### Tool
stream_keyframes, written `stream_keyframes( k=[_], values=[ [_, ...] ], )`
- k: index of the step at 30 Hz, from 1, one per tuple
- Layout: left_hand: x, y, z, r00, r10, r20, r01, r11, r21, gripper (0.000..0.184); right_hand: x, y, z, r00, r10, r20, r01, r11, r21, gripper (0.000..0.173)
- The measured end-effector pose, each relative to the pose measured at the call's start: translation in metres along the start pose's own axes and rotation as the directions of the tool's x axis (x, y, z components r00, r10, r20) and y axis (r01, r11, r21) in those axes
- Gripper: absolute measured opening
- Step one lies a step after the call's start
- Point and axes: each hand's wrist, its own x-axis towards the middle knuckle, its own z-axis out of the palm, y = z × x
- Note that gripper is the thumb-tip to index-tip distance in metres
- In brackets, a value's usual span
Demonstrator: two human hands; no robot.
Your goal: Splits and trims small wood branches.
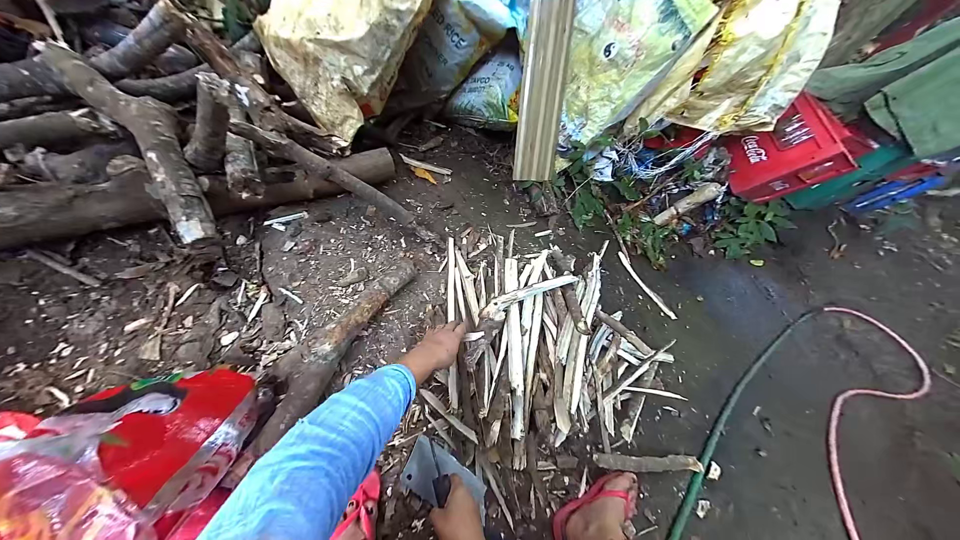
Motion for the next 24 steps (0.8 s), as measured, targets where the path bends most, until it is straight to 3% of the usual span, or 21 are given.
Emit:
stream_keyframes(
  k=[4, 7, 10, 12, 13, 19, 24],
  values=[
    [-0.001, -0.007, 0.009, 0.996, 0.09, -0.025, -0.088, 0.994, 0.067, 0.04, -0.007, -0.007, -0.001, 0.999, 0.042, -0.008, -0.042, 0.999, -0.029, 0.053],
    [-0.03, -0.01, -0.011, 0.961, 0.169, -0.217, -0.188, 0.98, -0.068, 0.033, -0.009, -0.005, 0.002, 0.999, -0.047, -0.01, 0.048, 0.99, 0.136, 0.055],
    [-0.067, -0.028, -0.022, 0.807, 0.166, -0.566, -0.327, 0.925, -0.195, 0.033, -0.009, -0.002, 0.012, 0.993, -0.114, -0.042, 0.121, 0.898, 0.423, 0.047],
    [-0.083, -0.05, -0.017, 0.699, 0.108, -0.707, -0.361, 0.906, -0.22, 0.035, -0.011, -0.004, 0.014, 0.99, -0.119, -0.069, 0.137, 0.83, 0.54, 0.042],
    [-0.087, -0.061, -0.011, 0.681, 0.059, -0.73, -0.345, 0.905, -0.248, 0.036, -0.013, -0.005, 0.013, 0.988, -0.124, -0.09, 0.153, 0.811, 0.564, 0.043],
    [-0.088, -0.104, 0.035, 0.801, -0.17, -0.574, -0.116, 0.896, -0.428, 0.04, -0.038, -0.024, -0.015, 0.954, -0.214, -0.211, 0.291, 0.837, 0.463, 0.056],
    [-0.09, -0.111, 0.046, 0.819, -0.167, -0.549, -0.133, 0.875, -0.465, 0.04, -0.061, -0.044, -0.029, 0.909, -0.306, -0.283, 0.394, 0.852, 0.344, 0.052]
  ],
)
